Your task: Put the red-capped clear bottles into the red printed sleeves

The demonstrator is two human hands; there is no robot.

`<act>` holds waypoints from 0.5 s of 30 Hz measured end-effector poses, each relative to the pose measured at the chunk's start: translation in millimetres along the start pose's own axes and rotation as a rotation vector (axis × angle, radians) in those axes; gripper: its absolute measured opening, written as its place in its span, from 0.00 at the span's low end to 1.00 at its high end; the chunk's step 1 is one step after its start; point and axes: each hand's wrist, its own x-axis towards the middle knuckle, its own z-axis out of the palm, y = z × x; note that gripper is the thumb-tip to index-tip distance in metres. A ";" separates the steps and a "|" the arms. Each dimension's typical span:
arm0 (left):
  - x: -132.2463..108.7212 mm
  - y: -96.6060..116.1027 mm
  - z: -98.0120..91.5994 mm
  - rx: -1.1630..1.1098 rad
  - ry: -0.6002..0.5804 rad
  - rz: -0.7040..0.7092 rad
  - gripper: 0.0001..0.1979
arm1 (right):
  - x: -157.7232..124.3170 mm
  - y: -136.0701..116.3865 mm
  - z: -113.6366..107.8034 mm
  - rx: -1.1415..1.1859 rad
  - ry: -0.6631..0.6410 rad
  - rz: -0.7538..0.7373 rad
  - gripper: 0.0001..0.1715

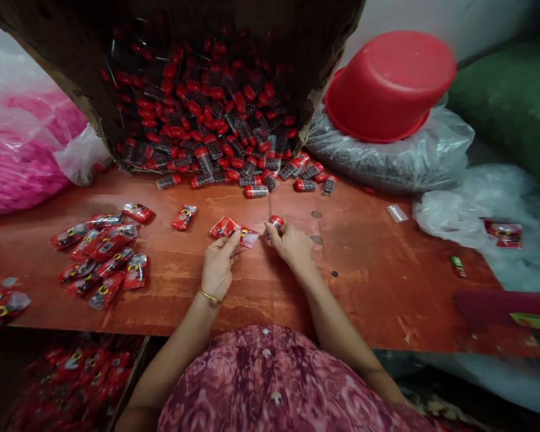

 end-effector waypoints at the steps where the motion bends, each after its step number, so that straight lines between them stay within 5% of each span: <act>1: 0.6 -0.3 1.6 -0.001 -0.010 -0.015 0.19 | 2.7 -0.9 1.4 -0.042 0.008 -0.001 0.28; 7: 4.3 6.9 1.8 -0.002 0.044 -0.065 0.19 | -2.6 3.4 12.6 -0.073 0.171 -0.200 0.26; 11: 5.3 14.0 0.6 -0.019 0.061 -0.099 0.16 | -1.7 13.2 14.9 -0.072 0.152 -0.321 0.20; 15: 4.1 15.1 1.9 -0.020 0.002 -0.127 0.15 | -4.9 25.0 6.8 0.284 0.073 -0.370 0.16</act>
